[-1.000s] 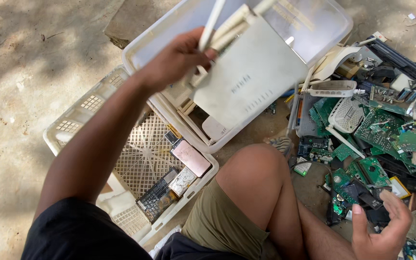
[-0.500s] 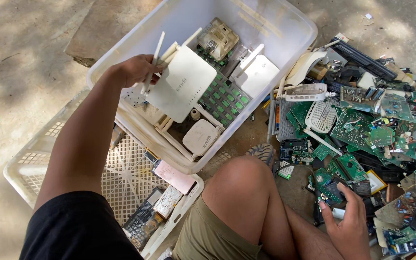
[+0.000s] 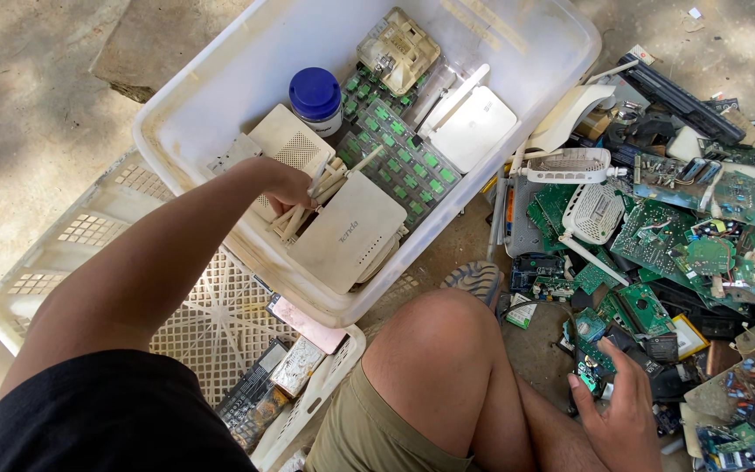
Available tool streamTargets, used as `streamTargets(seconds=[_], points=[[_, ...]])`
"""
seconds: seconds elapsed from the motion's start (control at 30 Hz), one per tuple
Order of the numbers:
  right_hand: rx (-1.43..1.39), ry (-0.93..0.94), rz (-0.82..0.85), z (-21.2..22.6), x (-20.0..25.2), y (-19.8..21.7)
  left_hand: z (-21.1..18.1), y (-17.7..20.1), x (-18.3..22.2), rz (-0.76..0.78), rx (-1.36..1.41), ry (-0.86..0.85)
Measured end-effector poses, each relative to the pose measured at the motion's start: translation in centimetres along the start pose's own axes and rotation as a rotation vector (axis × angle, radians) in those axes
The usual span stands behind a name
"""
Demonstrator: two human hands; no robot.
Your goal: The person sorts through a pile of electronic components on the floor, picking up individual circuit boards and modules and placing them into separate plastic baskets or containers.
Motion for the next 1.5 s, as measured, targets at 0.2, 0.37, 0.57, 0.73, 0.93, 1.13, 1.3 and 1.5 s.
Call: streamTargets(seconds=[0.2,0.37,0.57,0.73,0.93,1.13,1.3,1.5], points=[[0.11,0.051,-0.013,0.3,0.2,-0.1,-1.7,3.4,7.2,-0.279,0.068,0.009],[0.113,0.065,-0.021,-0.6,0.5,-0.3,7.5,9.8,3.0,-0.576,-0.28,0.336],[0.104,0.056,-0.022,-0.8,0.6,-0.1,8.8,6.3,2.5,-0.6,-0.085,0.319],[0.123,-0.014,0.05,-1.5,0.2,-1.2,9.8,6.6,2.7,-0.692,0.069,0.257],[0.138,-0.045,0.116,-3.6,0.2,-3.3,7.9,8.2,4.5,-0.723,0.069,0.275],[0.095,-0.147,0.33,-7.8,-0.5,-7.9,-3.0,13.4,12.5,-0.865,0.263,-0.016],[0.094,-0.259,0.604,-9.7,0.0,-10.9,-14.2,20.3,9.0,-0.987,0.263,-0.303],[0.044,-0.082,0.453,-7.4,0.0,-9.4,-21.4,26.3,-1.1,-1.048,0.089,-0.227]])
Point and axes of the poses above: each hand's wrist, its own x-axis away from the middle knuckle, its own y-axis out of the back of the hand, z = x × y, the point moved 9 cm from there along -x, towards the middle knuckle, and after that the axes turned 12 degrees about z, right-handed, at the moved point
